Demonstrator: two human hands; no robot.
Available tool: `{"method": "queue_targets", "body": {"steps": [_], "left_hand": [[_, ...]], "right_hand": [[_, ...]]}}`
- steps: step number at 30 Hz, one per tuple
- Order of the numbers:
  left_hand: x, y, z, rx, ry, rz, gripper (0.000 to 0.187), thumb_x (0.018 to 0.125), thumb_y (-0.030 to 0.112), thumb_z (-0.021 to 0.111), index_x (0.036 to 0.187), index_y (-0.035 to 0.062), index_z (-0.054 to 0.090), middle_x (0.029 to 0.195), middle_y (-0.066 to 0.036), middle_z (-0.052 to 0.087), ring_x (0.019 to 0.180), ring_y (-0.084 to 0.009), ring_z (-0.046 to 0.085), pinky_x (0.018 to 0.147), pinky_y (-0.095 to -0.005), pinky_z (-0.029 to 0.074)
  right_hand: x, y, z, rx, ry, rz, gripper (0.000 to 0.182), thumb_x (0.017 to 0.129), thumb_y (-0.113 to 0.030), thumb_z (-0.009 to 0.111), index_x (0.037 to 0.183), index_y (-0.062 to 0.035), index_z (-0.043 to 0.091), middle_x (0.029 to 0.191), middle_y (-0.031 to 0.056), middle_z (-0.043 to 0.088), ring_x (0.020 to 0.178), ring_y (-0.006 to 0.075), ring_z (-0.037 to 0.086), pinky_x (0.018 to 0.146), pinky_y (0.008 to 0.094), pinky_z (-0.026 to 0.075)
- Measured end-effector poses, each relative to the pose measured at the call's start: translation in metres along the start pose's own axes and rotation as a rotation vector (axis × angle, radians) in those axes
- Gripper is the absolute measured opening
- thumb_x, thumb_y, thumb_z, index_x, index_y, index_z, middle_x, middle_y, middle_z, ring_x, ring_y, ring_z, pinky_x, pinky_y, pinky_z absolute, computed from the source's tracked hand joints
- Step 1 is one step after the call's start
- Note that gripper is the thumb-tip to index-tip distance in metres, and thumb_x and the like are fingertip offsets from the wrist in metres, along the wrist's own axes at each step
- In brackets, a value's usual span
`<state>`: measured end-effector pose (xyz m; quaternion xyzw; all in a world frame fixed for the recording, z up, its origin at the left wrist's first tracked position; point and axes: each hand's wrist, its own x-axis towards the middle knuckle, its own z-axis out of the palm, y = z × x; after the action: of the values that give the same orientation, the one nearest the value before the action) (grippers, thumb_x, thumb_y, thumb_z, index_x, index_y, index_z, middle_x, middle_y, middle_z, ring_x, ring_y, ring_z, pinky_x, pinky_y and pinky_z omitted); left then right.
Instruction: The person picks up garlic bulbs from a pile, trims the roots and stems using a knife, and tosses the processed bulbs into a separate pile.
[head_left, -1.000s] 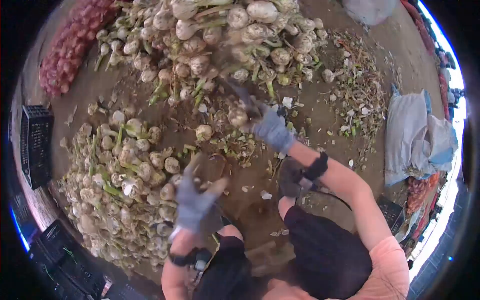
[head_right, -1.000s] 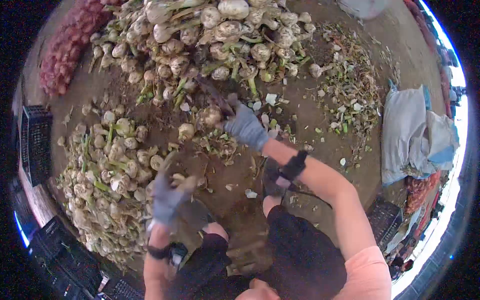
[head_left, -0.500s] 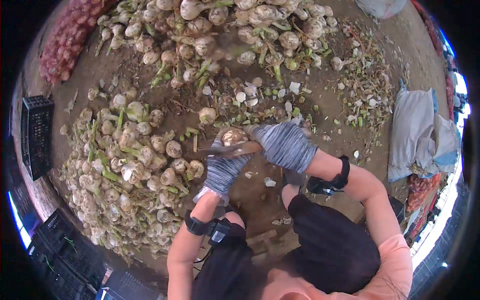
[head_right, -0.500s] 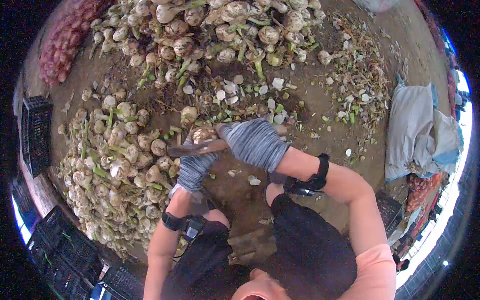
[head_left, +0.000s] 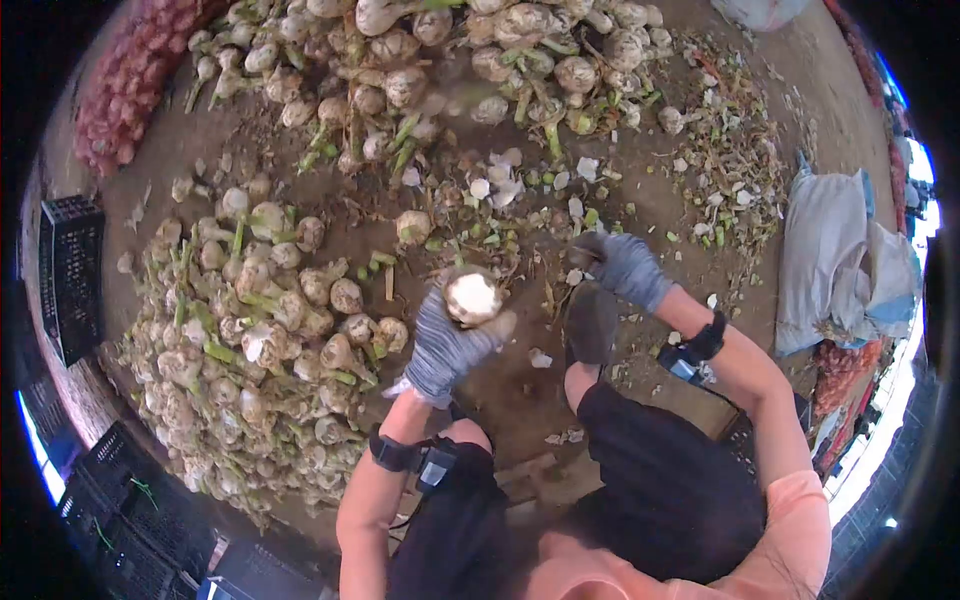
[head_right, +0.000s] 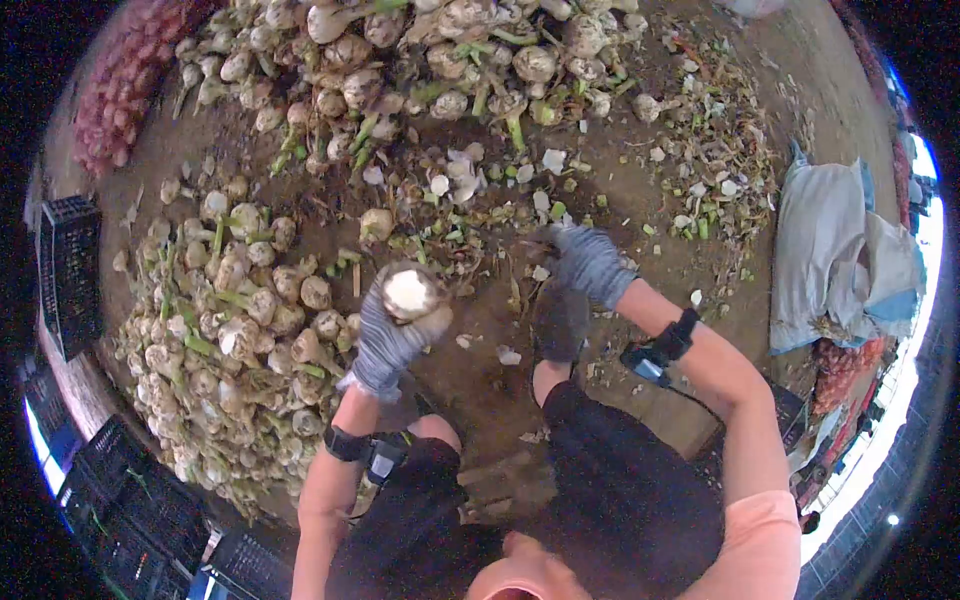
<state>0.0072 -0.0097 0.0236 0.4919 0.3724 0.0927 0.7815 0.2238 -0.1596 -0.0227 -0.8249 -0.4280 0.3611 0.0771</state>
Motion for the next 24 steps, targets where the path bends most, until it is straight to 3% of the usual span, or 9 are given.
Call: {"method": "queue_targets", "body": {"steps": [4, 7, 13, 16, 18, 19, 20, 21, 24], "left_hand": [[0.013, -0.017, -0.01, 0.544, -0.149, 0.523, 0.028, 0.066, 0.02, 0.074, 0.082, 0.0027, 0.058, 0.085, -0.008, 0.059, 0.075, -0.0222, 0.058, 0.069, -0.0321, 0.048], [0.012, -0.021, -0.005, 0.634, -0.18, 0.317, 0.017, 0.065, 0.012, 0.072, 0.066, 0.0027, 0.059, 0.078, -0.008, 0.058, 0.071, -0.0213, 0.055, 0.064, -0.0278, 0.044], [0.01, 0.013, -0.011, 0.597, -0.225, 0.522, 0.016, 0.064, 0.012, 0.071, 0.063, 0.0035, 0.058, 0.074, -0.01, 0.059, 0.066, -0.0257, 0.057, 0.06, -0.032, 0.046], [-0.02, 0.039, -0.049, 0.821, 0.073, 0.597, 0.018, 0.062, 0.008, 0.071, 0.063, 0.0044, 0.054, 0.074, -0.009, 0.059, 0.068, -0.0252, 0.057, 0.06, -0.0322, 0.046], [-0.055, 0.044, -0.109, 1.159, 0.36, 0.605, 0.029, 0.069, 0.009, 0.067, 0.095, 0.0073, 0.053, 0.079, -0.008, 0.058, 0.071, -0.0193, 0.058, 0.063, -0.0314, 0.048], [-0.081, 0.046, -0.133, 0.864, 0.772, 0.151, 0.021, 0.074, 0.012, 0.066, 0.092, 0.003, 0.063, 0.099, -0.01, 0.06, 0.084, -0.0197, 0.058, 0.075, -0.0301, 0.048], [-0.09, 0.092, -0.123, 0.884, 0.872, 0.016, 0.039, 0.078, 0.018, 0.065, 0.113, 0.0054, 0.053, 0.111, -0.012, 0.055, 0.09, -0.0231, 0.057, 0.078, -0.0337, 0.049], [-0.11, 0.099, -0.149, 1.324, 0.935, 0.282, 0.054, 0.079, 0.022, 0.065, 0.126, 0.0071, 0.041, 0.115, -0.011, 0.054, 0.095, -0.024, 0.056, 0.078, -0.0344, 0.049], [-0.155, 0.098, -0.184, 0.743, 1.013, 0.264, 0.053, 0.08, 0.022, 0.064, 0.125, 0.0062, 0.042, 0.116, -0.011, 0.053, 0.097, -0.0198, 0.055, 0.075, -0.0297, 0.05]], "right_hand": [[0.015, -0.027, 0.012, 0.373, -0.041, -0.113, 0.036, 0.082, -0.035, 0.052, 0.1, -0.0043, 0.06, 0.084, 0.0209, 0.061, 0.08, 0.0365, 0.059, 0.071, 0.0403, 0.047], [0.027, -0.068, 0.001, 0.268, -0.092, -0.188, 0.038, 0.079, -0.034, 0.057, 0.101, -0.0032, 0.06, 0.087, 0.0201, 0.062, 0.081, 0.0333, 0.061, 0.072, 0.0387, 0.048], [0.034, 0.003, 0.034, -0.053, -0.177, -0.197, 0.036, 0.077, -0.034, 0.054, 0.079, 0.0009, 0.06, 0.073, 0.0239, 0.059, 0.071, 0.0379, 0.059, 0.067, 0.0444, 0.046], [0.036, 0.019, 0.018, -0.158, -0.104, -0.017, 0.034, 0.077, -0.033, 0.054, 0.079, 0.0005, 0.06, 0.074, 0.0232, 0.059, 0.073, 0.037, 0.059, 0.067, 0.0442, 0.046], [0.046, 0.009, -0.005, -0.092, 0.078, 0.083, 0.033, 0.077, -0.032, 0.055, 0.081, 0.0002, 0.06, 0.075, 0.0221, 0.06, 0.075, 0.0358, 0.059, 0.067, 0.0435, 0.046], [0.055, 0.001, -0.019, -0.064, 0.211, 0.107, 0.033, 0.078, -0.031, 0.056, 0.088, -0.0006, 0.059, 0.081, 0.021, 0.06, 0.078, 0.0352, 0.059, 0.068, 0.0432, 0.047], [0.065, -0.005, -0.028, -0.034, 0.339, 0.133, 0.034, 0.078, -0.031, 0.057, 0.095, -0.0014, 0.057, 0.087, 0.0198, 0.06, 0.081, 0.0346, 0.059, 0.068, 0.0429, 0.047], [0.079, -0.005, -0.028, -0.03, 0.345, 0.136, 0.034, 0.078, -0.031, 0.057, 0.095, -0.0014, 0.057, 0.087, 0.0198, 0.06, 0.081, 0.0346, 0.059, 0.068, 0.0429, 0.047], [0.12, 0.004, -0.014, -0.191, 0.454, 0.13, 0.042, 0.078, -0.031, 0.057, 0.107, -0.0022, 0.049, 0.099, 0.0184, 0.058, 0.085, 0.0331, 0.059, 0.069, 0.0421, 0.048]]}}
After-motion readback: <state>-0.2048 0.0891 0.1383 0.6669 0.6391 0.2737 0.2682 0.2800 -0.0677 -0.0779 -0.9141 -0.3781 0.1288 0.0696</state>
